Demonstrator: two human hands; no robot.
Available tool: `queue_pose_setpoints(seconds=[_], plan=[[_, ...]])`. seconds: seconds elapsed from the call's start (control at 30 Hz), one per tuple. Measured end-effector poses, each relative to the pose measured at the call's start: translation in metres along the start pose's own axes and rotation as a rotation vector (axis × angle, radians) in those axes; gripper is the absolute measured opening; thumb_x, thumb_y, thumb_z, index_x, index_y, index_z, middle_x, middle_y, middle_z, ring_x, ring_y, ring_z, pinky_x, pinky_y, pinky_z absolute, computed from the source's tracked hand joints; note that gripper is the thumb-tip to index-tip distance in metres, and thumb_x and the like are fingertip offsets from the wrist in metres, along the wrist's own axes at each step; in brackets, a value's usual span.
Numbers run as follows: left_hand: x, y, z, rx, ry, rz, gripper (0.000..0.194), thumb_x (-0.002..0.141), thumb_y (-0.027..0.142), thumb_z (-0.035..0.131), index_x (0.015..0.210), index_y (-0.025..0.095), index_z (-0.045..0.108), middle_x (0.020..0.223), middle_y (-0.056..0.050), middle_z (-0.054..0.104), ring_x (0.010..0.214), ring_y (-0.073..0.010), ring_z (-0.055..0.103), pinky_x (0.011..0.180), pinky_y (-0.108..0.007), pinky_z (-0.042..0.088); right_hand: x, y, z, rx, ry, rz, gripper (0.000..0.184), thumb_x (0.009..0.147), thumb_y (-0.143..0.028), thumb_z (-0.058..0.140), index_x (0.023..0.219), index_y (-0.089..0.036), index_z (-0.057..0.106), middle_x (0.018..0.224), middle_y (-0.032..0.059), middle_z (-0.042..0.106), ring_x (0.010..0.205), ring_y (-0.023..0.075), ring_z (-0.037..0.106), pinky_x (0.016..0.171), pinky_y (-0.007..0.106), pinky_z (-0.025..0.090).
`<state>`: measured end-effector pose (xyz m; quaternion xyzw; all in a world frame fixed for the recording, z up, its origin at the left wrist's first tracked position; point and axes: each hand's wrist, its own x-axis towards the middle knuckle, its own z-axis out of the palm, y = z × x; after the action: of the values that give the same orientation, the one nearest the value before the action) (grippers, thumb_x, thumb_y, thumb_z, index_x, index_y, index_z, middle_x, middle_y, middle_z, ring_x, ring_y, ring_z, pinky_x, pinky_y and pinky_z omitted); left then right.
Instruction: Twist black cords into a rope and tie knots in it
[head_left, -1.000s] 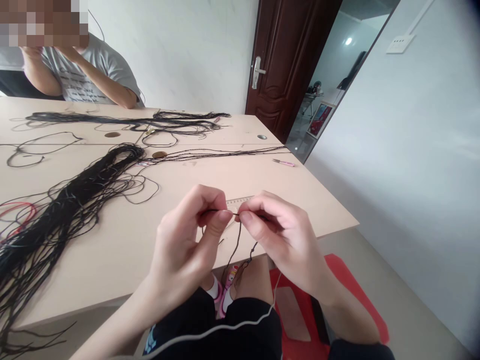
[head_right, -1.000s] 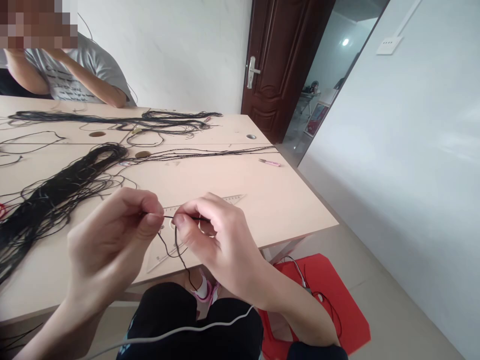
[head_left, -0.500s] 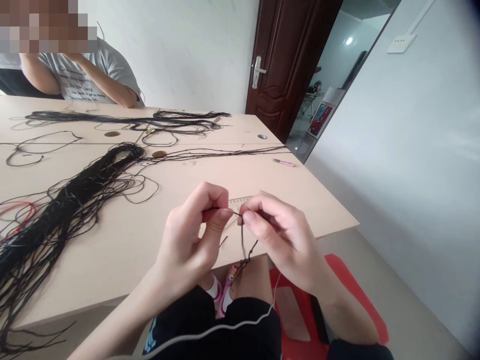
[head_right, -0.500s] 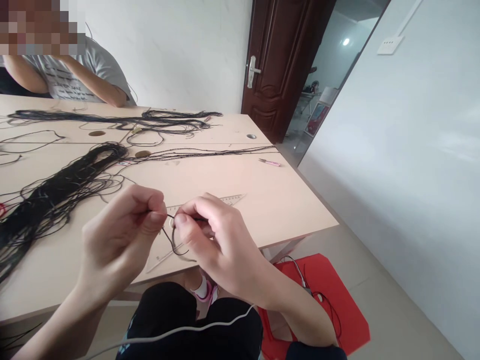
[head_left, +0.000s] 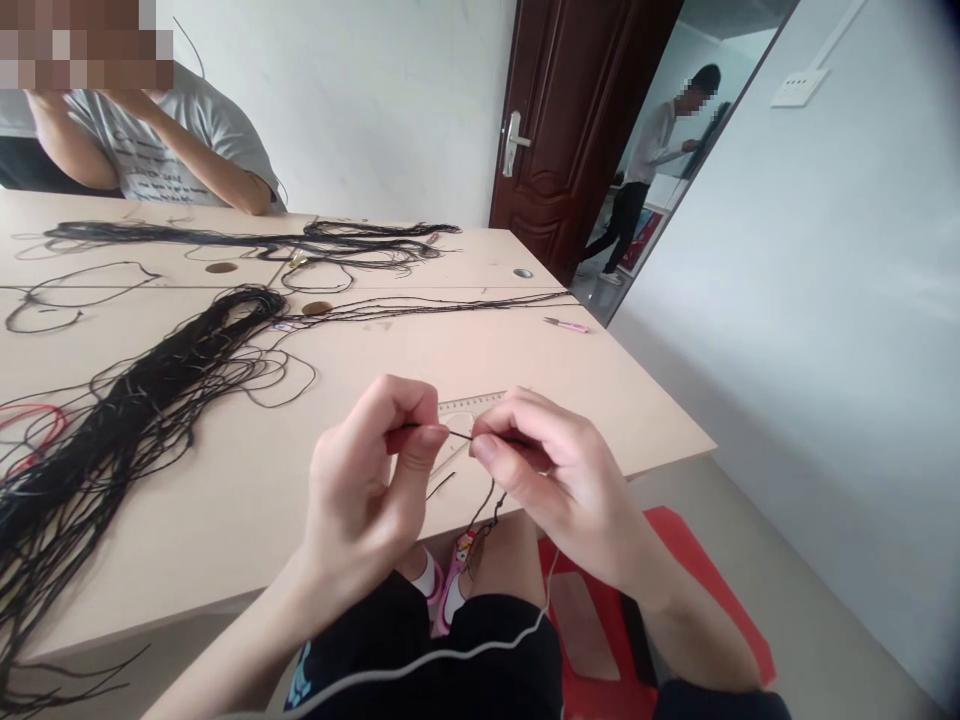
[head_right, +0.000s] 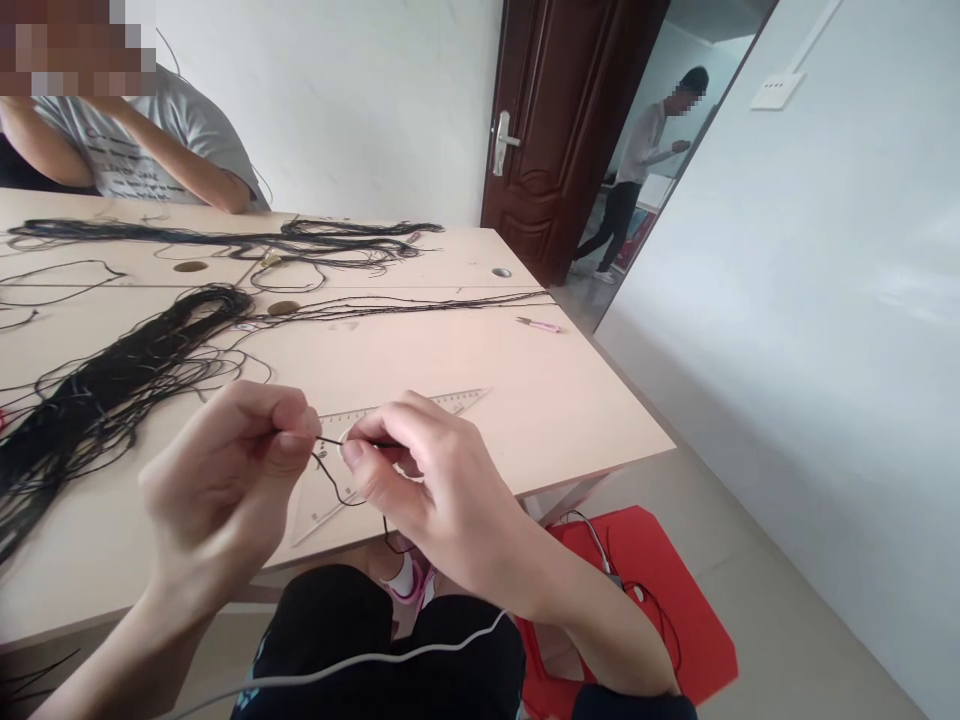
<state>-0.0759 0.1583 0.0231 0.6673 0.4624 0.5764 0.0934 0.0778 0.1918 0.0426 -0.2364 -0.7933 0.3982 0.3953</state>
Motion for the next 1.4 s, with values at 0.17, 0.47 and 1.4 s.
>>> queue_pose_setpoints(seconds=[0.17, 0.47, 1.4], plan=[[0.000, 0.000, -0.003, -0.167, -0.043, -0.162, 0.012, 0.085, 0.026, 0.046, 0.074, 0.022, 0.044, 0.061, 0.002, 0.040, 0.055, -0.0097, 0.038, 0.043, -0.023, 0.027, -0.002, 0.001, -0.003, 0.041, -0.027, 0.068, 0.008, 0.086, -0.022, 0.049, 0.090, -0.018, 0.055, 0.083, -0.0004, 0.054, 0.071, 0.0073, 0.053, 0.060, 0.016, 0.043], [0.007, 0.012, -0.009, -0.043, -0.220, -0.131, 0.008, 0.083, 0.019, 0.047, 0.076, 0.019, 0.051, 0.061, 0.004, 0.045, 0.055, -0.0076, 0.042, 0.047, -0.018, 0.035, -0.001, -0.001, -0.003, 0.022, 0.008, 0.044, 0.012, 0.088, -0.021, 0.047, 0.084, -0.015, 0.057, 0.076, -0.0029, 0.051, 0.065, 0.0029, 0.048, 0.057, 0.011, 0.040], [0.007, 0.011, -0.005, -0.046, -0.147, -0.072, 0.008, 0.079, 0.013, 0.053, 0.073, 0.019, 0.053, 0.062, 0.003, 0.051, 0.057, -0.0080, 0.046, 0.047, -0.019, 0.038, -0.002, -0.003, 0.001, 0.041, 0.049, 0.023, 0.007, 0.084, -0.018, 0.052, 0.081, -0.014, 0.057, 0.073, -0.0039, 0.050, 0.062, 0.0020, 0.045, 0.054, 0.010, 0.038]])
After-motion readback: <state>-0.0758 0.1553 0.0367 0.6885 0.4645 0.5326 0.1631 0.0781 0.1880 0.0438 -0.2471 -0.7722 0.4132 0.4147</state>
